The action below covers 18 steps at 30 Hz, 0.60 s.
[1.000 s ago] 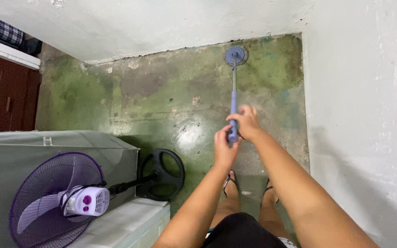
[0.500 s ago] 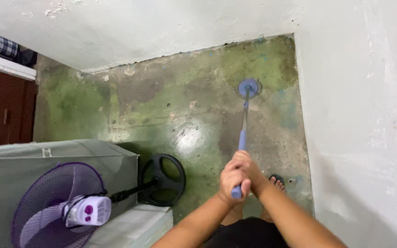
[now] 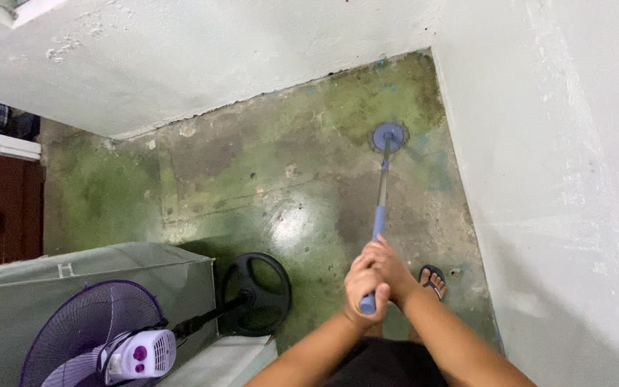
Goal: The person mops a green concrete floor using a mop, moving two standing fans aside to reach the corners and dipping the mop into a small bucket of soapy water.
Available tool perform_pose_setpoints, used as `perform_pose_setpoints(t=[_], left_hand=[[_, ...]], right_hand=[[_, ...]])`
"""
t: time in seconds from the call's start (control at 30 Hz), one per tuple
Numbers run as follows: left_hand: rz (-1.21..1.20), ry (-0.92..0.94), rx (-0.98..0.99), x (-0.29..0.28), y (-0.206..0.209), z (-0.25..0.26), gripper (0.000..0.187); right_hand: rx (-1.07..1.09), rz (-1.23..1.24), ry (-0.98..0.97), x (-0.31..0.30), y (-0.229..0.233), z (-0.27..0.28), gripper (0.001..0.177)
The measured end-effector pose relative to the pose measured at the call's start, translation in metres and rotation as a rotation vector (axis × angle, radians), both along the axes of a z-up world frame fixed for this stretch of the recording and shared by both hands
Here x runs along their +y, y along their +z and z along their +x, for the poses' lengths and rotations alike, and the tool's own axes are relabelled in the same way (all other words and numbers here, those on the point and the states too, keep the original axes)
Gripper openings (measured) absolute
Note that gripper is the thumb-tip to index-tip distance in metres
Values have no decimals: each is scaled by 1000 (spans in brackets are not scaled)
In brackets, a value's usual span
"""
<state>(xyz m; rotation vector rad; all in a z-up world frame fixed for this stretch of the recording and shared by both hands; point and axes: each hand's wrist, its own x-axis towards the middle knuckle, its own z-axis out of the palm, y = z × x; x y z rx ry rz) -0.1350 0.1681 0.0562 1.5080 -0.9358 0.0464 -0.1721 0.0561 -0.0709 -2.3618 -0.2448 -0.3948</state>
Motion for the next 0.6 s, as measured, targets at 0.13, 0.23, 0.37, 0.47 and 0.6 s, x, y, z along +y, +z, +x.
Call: perform_pose_setpoints(t=[0.13,0.23,0.37,0.47,0.6], left_hand=[[47,-85,59,-14,-57,37,21],[159,-24,57,-30,-48,56,22],[-104,-132,150,-31,14,34,20],[-145,-156,193,-25,27,14,18],[3,-170,167,-31,-18,38,20]], right_hand=[[76,225,-143,-16,-45,40,7],[39,231,-183,-29,-51,54,9],[16,111,-148,-27,-16,17,8],[27,69,-97,-16,-3,-6,8],[71,141,-110,-28,-25,20,7]])
